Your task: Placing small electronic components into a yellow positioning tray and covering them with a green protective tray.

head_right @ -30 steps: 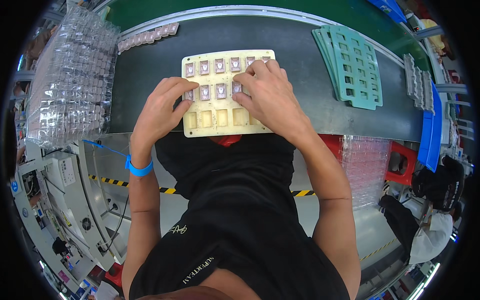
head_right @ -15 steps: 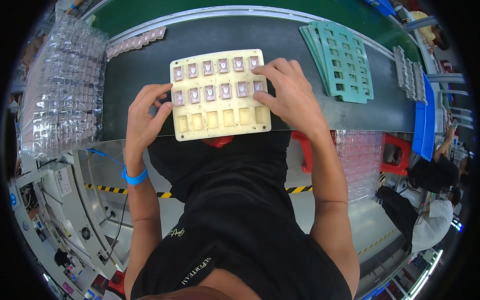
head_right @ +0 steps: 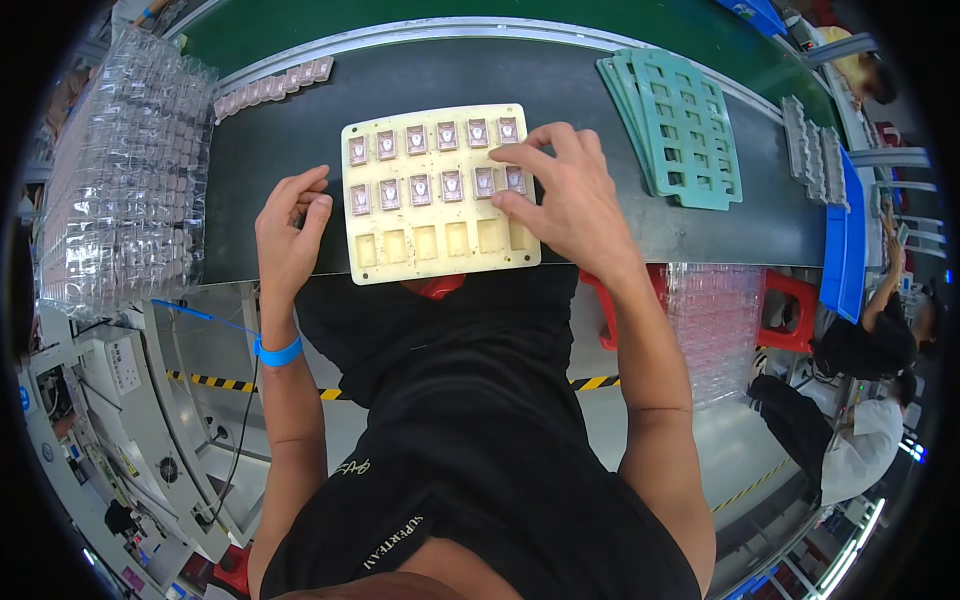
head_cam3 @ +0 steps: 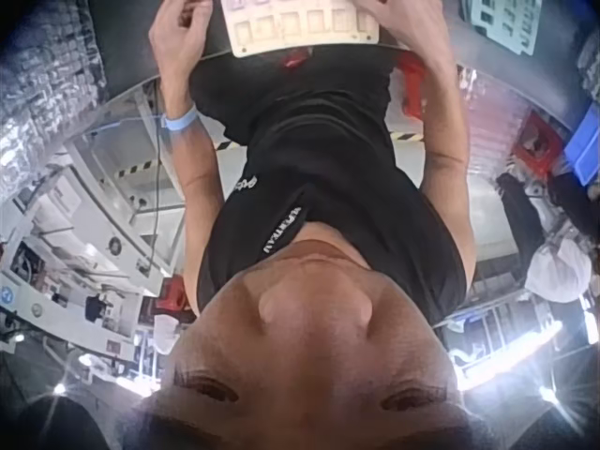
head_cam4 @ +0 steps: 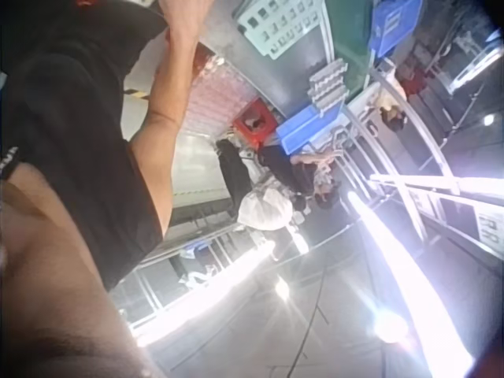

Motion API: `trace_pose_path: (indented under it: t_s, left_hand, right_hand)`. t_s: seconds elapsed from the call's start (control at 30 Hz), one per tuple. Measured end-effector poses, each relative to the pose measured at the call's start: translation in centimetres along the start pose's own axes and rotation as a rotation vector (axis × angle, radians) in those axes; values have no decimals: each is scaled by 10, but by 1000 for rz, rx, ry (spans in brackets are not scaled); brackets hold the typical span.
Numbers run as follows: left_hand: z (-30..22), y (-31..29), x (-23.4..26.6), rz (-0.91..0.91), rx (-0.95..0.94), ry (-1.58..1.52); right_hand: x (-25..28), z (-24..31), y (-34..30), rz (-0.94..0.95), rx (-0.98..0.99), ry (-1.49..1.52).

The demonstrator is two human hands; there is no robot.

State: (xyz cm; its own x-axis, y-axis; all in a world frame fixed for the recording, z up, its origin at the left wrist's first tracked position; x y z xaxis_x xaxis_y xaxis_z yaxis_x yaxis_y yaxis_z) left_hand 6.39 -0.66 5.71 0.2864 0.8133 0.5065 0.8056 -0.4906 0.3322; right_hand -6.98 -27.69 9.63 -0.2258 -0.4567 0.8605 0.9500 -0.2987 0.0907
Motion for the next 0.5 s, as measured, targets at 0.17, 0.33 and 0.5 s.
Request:
trace_pose_path:
  t_s: [0.17,0.33,0.5]
  left_hand:
    - [14,-5,1,-49,19,3]
    - [17,-8,9,-84,13,3]
    - [20,2,13,-112,19,-124]
  right_hand:
    - [-15,11,3,13,44,-48]
    - [-18,17,9,32,65,-72]
    - [-14,12,13,124,-33,-75]
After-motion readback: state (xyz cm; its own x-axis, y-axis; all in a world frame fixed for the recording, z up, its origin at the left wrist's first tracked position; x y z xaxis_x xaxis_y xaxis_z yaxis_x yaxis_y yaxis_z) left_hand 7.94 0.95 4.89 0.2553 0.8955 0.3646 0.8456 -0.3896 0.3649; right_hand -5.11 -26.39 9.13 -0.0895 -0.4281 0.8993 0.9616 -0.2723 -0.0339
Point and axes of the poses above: each hand's wrist, its own y-axis towards the middle knuckle, its own x-axis out of the back of the hand, z = x × y, the point moved 9 cm from there along y, towards the middle knuckle, and after that the axes turned 6 degrees about -x, right-handed, at the moved point
